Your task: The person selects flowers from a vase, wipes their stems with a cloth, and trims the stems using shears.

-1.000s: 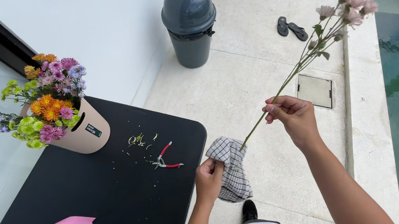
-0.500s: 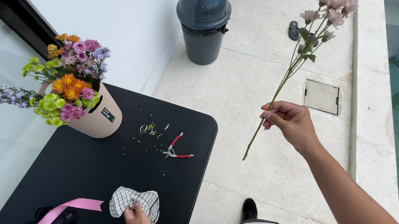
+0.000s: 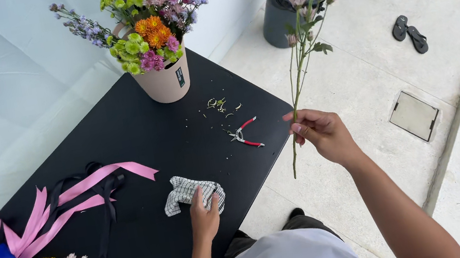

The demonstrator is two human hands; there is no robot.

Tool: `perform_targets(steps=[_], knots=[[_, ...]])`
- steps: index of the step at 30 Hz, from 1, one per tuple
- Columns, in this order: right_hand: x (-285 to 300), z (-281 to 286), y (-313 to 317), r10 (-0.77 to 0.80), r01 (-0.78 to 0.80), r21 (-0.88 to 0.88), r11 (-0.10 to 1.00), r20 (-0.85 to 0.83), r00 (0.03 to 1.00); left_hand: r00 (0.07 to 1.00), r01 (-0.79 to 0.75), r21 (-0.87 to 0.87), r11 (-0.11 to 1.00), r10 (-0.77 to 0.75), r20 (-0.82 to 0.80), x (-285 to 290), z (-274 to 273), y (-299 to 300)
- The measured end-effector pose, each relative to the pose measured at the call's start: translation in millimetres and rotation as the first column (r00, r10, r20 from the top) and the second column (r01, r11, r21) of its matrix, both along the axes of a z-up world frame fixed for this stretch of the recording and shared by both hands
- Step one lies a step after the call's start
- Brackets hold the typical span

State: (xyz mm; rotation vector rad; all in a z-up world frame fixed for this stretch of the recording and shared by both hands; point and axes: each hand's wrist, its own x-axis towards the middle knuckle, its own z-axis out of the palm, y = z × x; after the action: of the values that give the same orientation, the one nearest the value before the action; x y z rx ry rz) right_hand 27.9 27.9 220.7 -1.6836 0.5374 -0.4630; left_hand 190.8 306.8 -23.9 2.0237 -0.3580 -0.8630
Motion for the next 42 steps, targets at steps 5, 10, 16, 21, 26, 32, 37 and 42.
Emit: perform_targets(steps=[5, 10, 16, 21, 26, 32, 37, 42], knots=[[50, -2, 33, 0.250, -0.250, 0.011, 0.968, -0.011, 0.968, 0.967, 0.183, -0.320, 0.930, -0.229, -0.110, -20, 144, -19], [99, -6, 57, 0.555, -0.550, 0.084, 0.831, -0.063, 0.829, 0.953, 0.215, -0.493, 0.843, -0.291, -0.083, -25, 167, -35], [143, -29, 57, 0.746, -0.737, 0.122, 0.665, -0.049, 0.665, 0.991, 0.073, -0.443, 0.894, -0.116, -0.069, -23, 162, -35], [169, -43, 44, 0.823, -0.810, 0.153, 0.566, -0.037, 0.567, 0.994, -0.107, -0.406, 0.907, 0.083, -0.077, -24, 154, -52], [184, -108, -15, 0.762, -0.767, 0.057, 0.639, -0.186, 0.620, 0.939, -0.341, -0.387, 0.857, 0.290, -0.185, -15, 162, -67], [171, -301, -107, 0.345, -0.727, -0.273, 0.629, -0.741, 0.577, 0.806, -0.592, -0.358, 0.722, 0.530, -0.265, -16, 155, -86], [146, -330, -104, 0.177, -0.851, -0.285, 0.441, -0.902, 0.393, 0.672, -0.737, -0.406, 0.540, 0.645, -0.363, -22, 151, -105], [143, -350, -110, 0.075, -0.875, -0.413, 0.254, -0.893, 0.443, 0.570, -0.801, -0.474, 0.366, 0.709, -0.416, -24, 147, -119]])
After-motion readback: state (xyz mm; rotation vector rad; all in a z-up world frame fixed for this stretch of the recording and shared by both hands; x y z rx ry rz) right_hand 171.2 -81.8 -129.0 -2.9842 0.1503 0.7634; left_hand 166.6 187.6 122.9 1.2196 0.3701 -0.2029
